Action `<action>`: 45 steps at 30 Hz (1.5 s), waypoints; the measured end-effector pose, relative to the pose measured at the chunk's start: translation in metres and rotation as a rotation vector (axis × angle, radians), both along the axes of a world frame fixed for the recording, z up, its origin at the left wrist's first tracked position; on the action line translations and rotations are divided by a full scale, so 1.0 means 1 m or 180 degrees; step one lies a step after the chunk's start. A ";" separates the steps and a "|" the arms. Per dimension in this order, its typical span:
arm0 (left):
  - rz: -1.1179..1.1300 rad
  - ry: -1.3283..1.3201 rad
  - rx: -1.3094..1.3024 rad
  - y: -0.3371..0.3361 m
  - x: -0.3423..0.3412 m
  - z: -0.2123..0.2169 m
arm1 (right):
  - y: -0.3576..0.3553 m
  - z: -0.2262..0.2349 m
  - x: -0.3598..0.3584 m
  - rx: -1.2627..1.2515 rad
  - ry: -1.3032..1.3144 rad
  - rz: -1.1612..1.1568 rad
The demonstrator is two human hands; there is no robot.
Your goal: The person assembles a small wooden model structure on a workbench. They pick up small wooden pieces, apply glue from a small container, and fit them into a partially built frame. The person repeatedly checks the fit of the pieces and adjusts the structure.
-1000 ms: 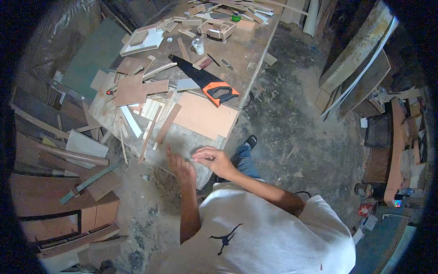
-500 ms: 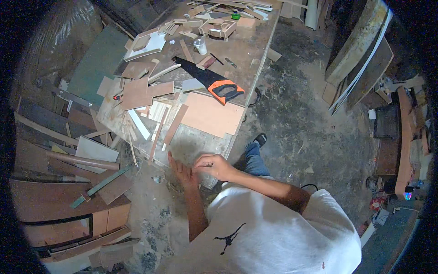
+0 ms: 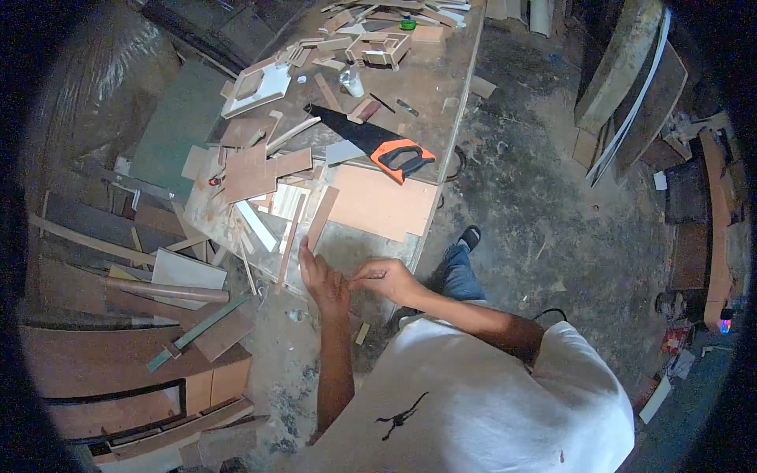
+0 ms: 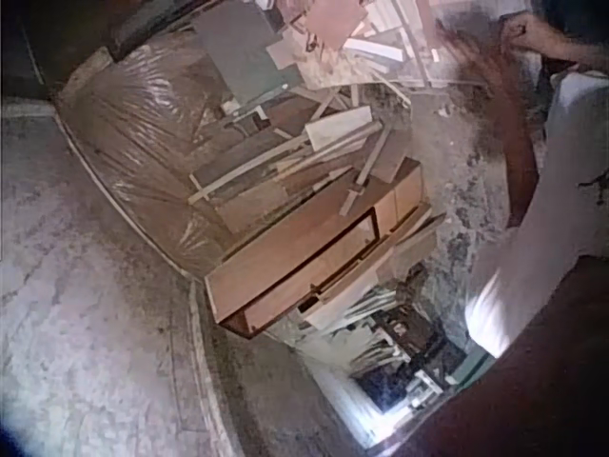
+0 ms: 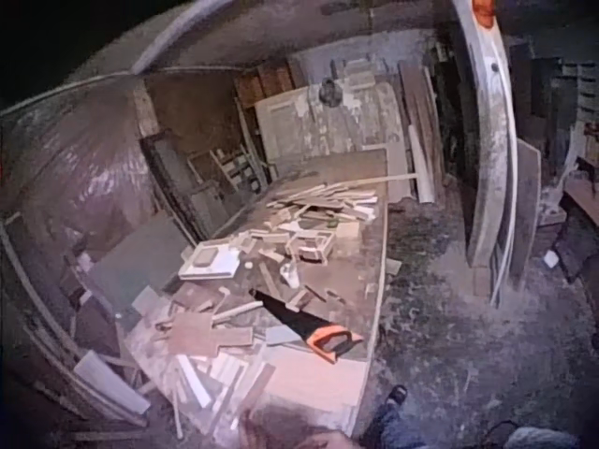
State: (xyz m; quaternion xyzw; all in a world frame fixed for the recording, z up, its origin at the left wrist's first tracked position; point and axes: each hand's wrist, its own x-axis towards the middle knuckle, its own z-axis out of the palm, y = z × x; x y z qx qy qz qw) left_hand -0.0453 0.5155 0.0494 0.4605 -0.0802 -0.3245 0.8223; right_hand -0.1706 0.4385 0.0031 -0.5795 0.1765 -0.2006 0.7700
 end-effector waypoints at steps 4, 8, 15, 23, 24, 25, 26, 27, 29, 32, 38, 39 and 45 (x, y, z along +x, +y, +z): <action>-0.0074 0.0083 0.0162 -0.028 0.023 0.013 | -0.013 -0.001 0.002 0.0309 0.0036 -0.0019; -0.0099 0.0010 0.0218 -0.038 0.026 0.007 | -0.026 0.003 0.005 0.0324 -0.0073 -0.0170; -0.0041 0.0730 -0.0281 -0.018 0.011 -0.014 | -0.057 0.013 0.004 0.0485 0.0049 -0.0679; -0.0301 0.0643 -0.0685 -0.015 -0.012 -0.045 | -0.073 0.019 0.011 0.0590 0.0015 -0.0943; -0.0333 0.0660 -0.0674 -0.017 -0.015 -0.044 | -0.073 0.018 0.013 0.0550 -0.0124 -0.0915; -0.0365 0.0680 -0.0669 -0.019 -0.016 -0.042 | -0.073 0.013 0.014 0.0504 -0.0260 -0.0886; -0.0372 0.0496 -0.0427 -0.022 -0.017 -0.039 | -0.074 0.007 0.015 0.0459 -0.0395 -0.0860; -0.0382 0.0314 -0.0184 -0.025 -0.018 -0.035 | -0.075 0.001 0.015 0.0467 -0.0204 -0.0751; -0.0376 0.0282 -0.0017 -0.029 -0.019 -0.029 | -0.076 -0.006 0.011 0.0488 0.0202 -0.0517; -0.0278 0.0675 -0.0108 -0.035 -0.015 -0.019 | -0.068 0.001 0.008 0.0458 0.0101 -0.0651; -0.0074 0.0945 0.0077 -0.029 -0.017 -0.025 | -0.063 0.007 -0.004 0.0592 -0.0289 -0.0423; -0.0134 0.0898 -0.0039 -0.024 -0.017 -0.037 | -0.064 0.006 -0.007 0.0603 -0.0356 -0.0362; 0.0041 0.0994 0.0315 -0.033 -0.028 -0.055 | -0.078 -0.009 -0.022 0.0971 0.0347 -0.0535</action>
